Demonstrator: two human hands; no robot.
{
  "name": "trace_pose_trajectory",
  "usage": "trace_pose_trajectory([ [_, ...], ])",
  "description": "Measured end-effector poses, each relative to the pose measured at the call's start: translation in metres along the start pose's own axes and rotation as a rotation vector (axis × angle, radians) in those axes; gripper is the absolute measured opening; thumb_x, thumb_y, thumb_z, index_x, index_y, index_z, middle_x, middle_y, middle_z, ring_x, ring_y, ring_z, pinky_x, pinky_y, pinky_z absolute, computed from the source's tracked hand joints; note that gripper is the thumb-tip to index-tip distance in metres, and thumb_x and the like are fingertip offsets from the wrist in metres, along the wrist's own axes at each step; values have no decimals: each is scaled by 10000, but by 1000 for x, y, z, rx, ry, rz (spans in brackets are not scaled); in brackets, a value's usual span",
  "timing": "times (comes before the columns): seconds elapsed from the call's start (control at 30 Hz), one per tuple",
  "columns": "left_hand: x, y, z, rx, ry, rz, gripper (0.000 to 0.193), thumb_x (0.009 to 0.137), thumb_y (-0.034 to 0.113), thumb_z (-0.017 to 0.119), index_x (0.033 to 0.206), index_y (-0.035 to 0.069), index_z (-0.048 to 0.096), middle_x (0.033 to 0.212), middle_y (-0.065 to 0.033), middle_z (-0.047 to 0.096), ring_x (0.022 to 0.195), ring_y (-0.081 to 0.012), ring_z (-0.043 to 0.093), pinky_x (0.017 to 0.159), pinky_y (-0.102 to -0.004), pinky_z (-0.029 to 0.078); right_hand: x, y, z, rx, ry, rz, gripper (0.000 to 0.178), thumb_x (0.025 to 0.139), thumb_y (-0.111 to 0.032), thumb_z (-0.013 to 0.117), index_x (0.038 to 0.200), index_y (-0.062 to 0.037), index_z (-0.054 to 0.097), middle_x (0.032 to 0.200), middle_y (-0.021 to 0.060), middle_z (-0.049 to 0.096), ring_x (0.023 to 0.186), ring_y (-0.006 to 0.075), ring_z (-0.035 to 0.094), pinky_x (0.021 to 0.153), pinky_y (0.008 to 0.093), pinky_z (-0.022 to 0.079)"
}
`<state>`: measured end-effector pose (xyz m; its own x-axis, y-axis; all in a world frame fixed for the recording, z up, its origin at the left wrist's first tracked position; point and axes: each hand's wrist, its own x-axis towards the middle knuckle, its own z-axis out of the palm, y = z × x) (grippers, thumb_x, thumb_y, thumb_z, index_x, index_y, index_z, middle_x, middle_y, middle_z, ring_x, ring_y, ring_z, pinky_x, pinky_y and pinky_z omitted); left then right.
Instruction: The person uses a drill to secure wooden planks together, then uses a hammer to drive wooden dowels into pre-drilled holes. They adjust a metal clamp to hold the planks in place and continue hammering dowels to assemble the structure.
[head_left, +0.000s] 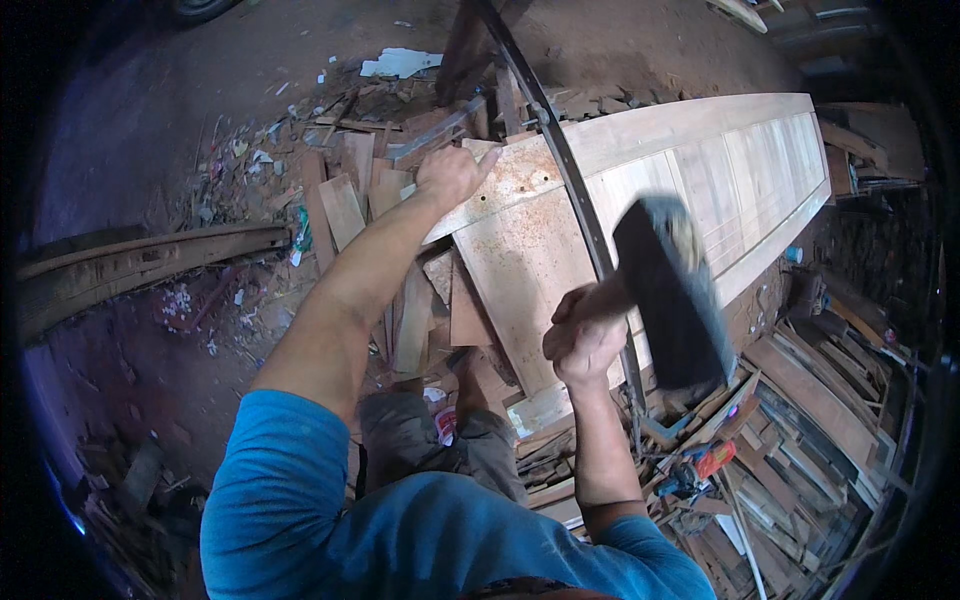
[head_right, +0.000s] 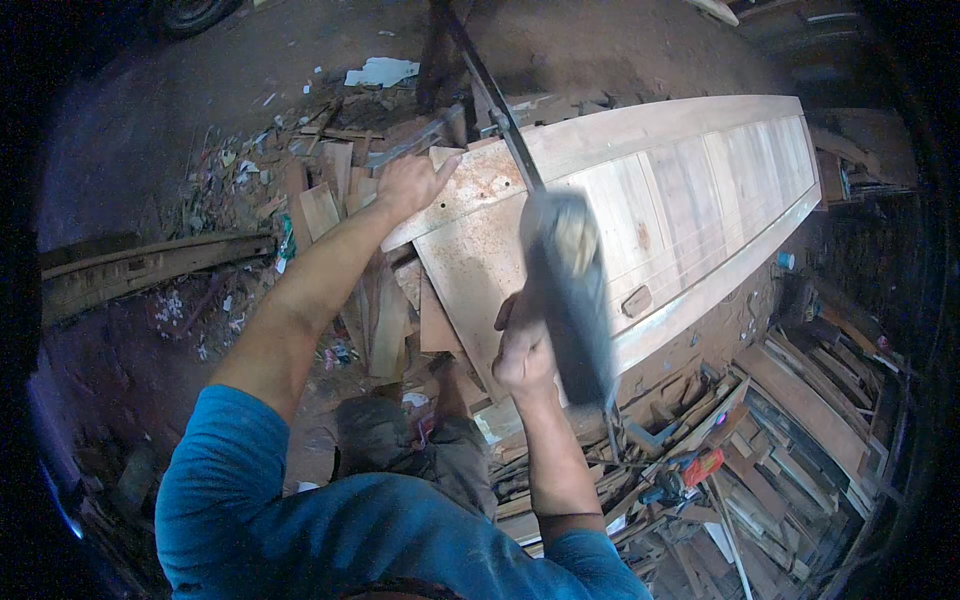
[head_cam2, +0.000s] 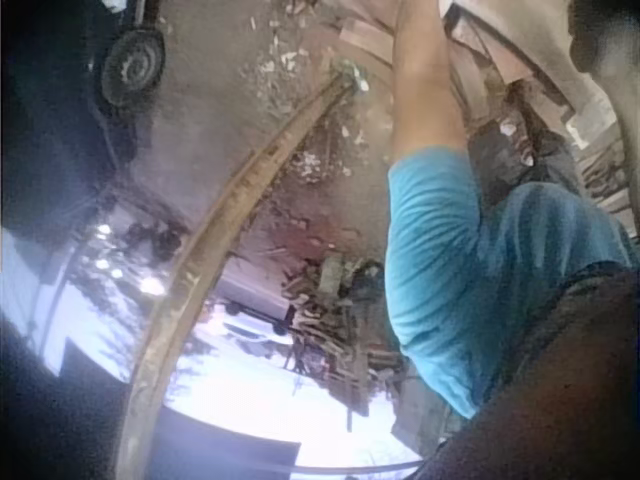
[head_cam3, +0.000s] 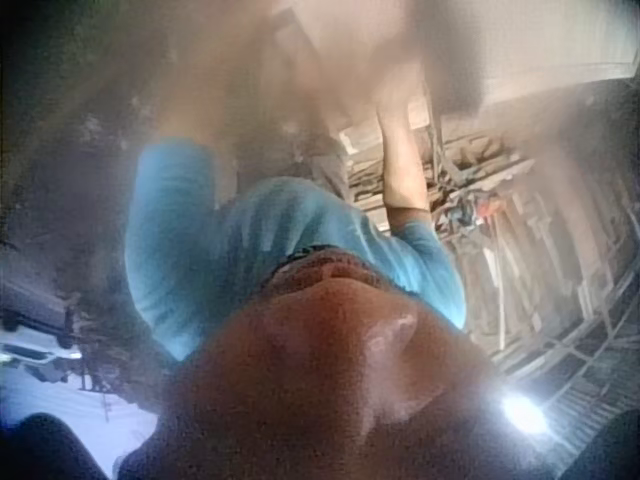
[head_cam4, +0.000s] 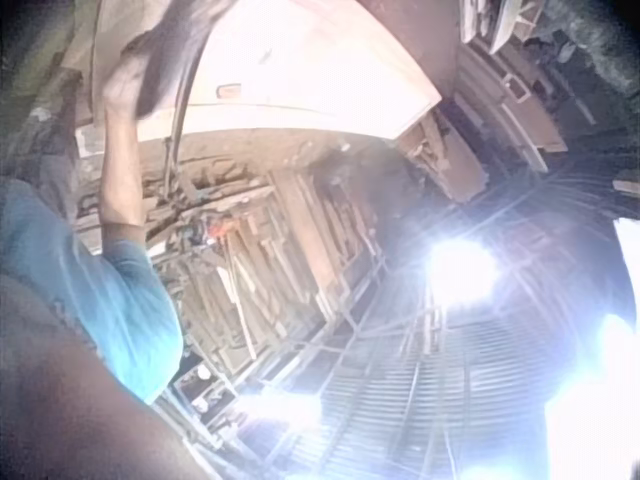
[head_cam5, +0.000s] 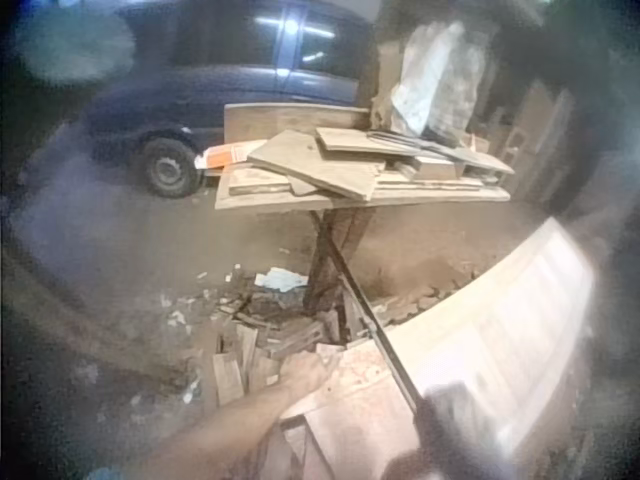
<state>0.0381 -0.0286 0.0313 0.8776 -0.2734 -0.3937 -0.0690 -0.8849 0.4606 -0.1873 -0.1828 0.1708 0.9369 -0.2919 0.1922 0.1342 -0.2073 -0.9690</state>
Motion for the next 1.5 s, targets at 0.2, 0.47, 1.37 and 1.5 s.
trace_pose_trajectory([
  [0.2,3,2,8,-63,98,90,874,990,715,315,893,-22,773,988,-299,719,990,-422,710,894,-506,557,14,110,-7,-628,-283,715,535,1059,-442,483,1022,77,608,725,195,631,687,307,663,646,416,517],
  [0.47,-3,0,1,-52,13,-6,894,983,728,309,965,-39,768,1039,-289,719,1047,-409,700,953,-482,539,-1,38,8,-310,-119,325,463,1050,-357,517,1089,93,618,699,161,645,622,250,658,602,379,503],
  [1.37,-180,129,128,-78,88,798,225,912,236,697,1067,74,722,1080,-122,685,1111,-321,603,1019,-478,410,-311,-25,-117,-461,-230,1032,641,1027,-574,477,1084,34,672,809,217,670,750,329,679,735,458,521],
  [1.5,-183,154,142,-26,-27,731,215,919,233,692,1020,44,708,989,-153,693,1017,-342,646,933,-473,473,-372,-25,-151,-551,-194,1075,638,1030,-568,487,1006,46,656,677,168,636,607,278,669,641,448,524],
])
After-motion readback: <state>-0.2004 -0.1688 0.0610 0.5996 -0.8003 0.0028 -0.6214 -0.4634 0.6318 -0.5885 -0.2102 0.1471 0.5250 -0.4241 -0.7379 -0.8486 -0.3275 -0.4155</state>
